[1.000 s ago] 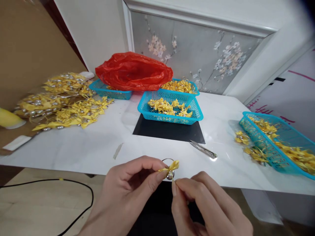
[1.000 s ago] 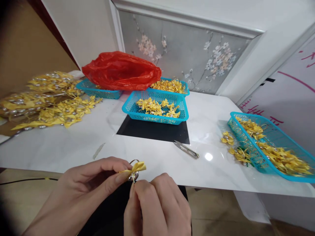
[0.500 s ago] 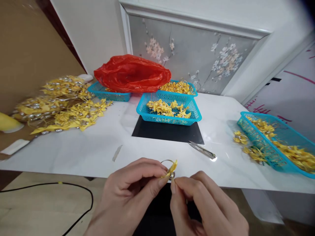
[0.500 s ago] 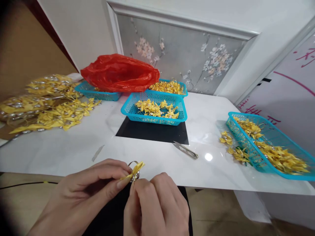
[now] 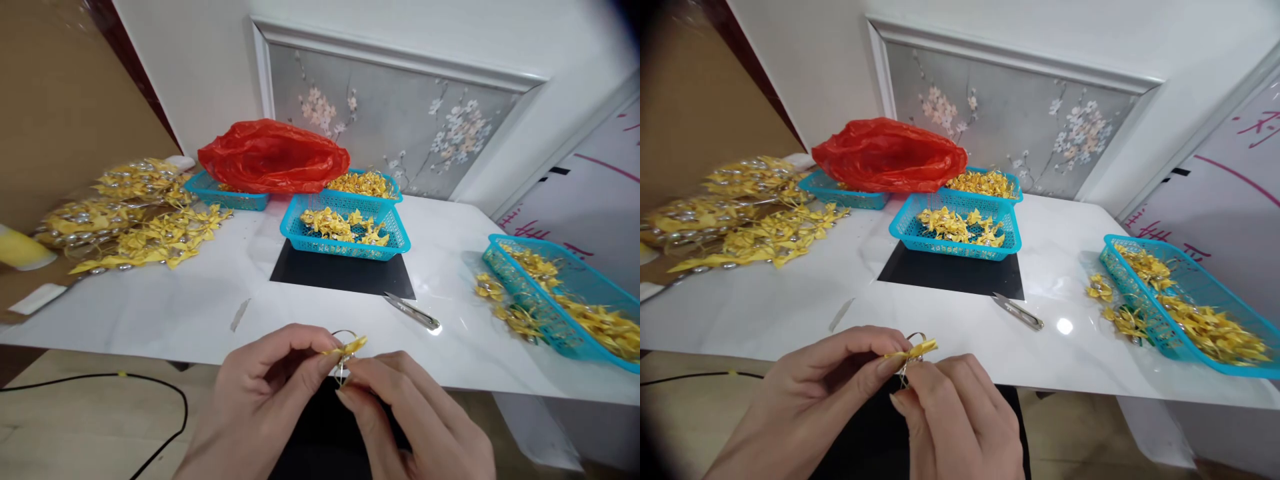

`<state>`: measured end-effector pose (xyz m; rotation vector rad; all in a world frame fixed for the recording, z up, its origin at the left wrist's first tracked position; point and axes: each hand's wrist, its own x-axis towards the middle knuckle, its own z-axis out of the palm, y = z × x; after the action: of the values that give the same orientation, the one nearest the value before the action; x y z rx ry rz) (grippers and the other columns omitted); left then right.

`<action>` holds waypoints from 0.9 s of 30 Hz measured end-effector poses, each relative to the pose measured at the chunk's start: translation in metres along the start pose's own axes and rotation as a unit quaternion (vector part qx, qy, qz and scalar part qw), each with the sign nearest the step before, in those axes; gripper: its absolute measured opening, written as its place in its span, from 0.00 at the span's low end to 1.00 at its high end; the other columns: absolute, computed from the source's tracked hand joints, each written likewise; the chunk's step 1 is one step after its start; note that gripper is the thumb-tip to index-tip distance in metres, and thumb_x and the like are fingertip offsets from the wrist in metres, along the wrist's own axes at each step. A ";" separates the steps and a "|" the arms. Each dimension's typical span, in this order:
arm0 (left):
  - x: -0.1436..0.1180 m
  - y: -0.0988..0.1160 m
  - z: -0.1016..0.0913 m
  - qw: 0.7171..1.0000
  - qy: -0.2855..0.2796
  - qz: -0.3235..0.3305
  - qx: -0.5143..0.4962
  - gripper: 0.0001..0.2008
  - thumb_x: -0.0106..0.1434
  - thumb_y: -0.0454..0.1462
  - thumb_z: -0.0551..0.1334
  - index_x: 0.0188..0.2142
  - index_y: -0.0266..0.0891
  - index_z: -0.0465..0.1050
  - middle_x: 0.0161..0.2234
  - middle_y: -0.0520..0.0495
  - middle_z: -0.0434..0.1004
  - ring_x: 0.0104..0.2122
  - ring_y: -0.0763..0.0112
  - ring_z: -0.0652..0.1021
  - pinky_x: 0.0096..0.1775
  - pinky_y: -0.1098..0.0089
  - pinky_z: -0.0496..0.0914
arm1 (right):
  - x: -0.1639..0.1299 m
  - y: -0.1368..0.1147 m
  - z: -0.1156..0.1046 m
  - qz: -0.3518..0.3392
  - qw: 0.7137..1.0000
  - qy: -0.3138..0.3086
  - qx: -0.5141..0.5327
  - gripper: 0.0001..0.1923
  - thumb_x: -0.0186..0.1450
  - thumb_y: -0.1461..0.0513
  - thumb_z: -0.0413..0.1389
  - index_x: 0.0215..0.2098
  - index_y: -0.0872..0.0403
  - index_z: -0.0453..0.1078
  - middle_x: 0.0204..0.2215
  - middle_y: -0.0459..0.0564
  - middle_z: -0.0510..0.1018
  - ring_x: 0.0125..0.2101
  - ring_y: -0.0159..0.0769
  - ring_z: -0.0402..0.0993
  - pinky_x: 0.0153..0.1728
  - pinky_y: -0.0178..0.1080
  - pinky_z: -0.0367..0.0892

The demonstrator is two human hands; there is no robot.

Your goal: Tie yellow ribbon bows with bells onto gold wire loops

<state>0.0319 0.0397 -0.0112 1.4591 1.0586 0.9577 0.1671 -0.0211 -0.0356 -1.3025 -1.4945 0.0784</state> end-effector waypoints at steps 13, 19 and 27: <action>0.001 -0.004 -0.002 0.998 -0.045 -0.033 -0.017 0.07 0.62 0.36 0.65 0.28 0.42 0.80 0.27 0.53 0.81 0.30 0.71 0.78 0.33 0.78 0.72 | 0.006 0.012 -0.002 0.103 0.993 -0.029 0.054 0.08 0.59 0.65 0.63 0.36 0.49 0.70 0.24 0.39 0.70 0.24 0.29 0.67 0.26 0.29 0.68; 0.003 -0.012 -0.005 0.983 -0.100 -0.111 -0.109 0.06 0.63 0.36 0.66 0.29 0.41 0.78 0.28 0.56 0.77 0.20 0.80 0.75 0.27 0.80 0.70 | 0.021 0.048 -0.015 0.233 0.929 -0.134 0.253 0.07 0.68 0.58 0.56 0.42 0.49 0.74 0.30 0.43 0.72 0.29 0.29 0.66 0.29 0.30 0.64; 0.005 -0.009 -0.001 0.965 -0.153 -0.133 -0.165 0.07 0.64 0.35 0.66 0.29 0.39 0.79 0.29 0.54 0.80 0.23 0.80 0.75 0.29 0.80 0.74 | 0.023 0.060 0.005 0.345 0.729 -0.266 0.528 0.13 0.60 0.55 0.66 0.30 0.55 0.72 0.25 0.43 0.69 0.25 0.28 0.61 0.26 0.31 0.58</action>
<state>0.0308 0.0454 -0.0196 1.1124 0.7977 0.6538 0.2077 0.0227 -0.0613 -0.7719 -0.9584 1.6665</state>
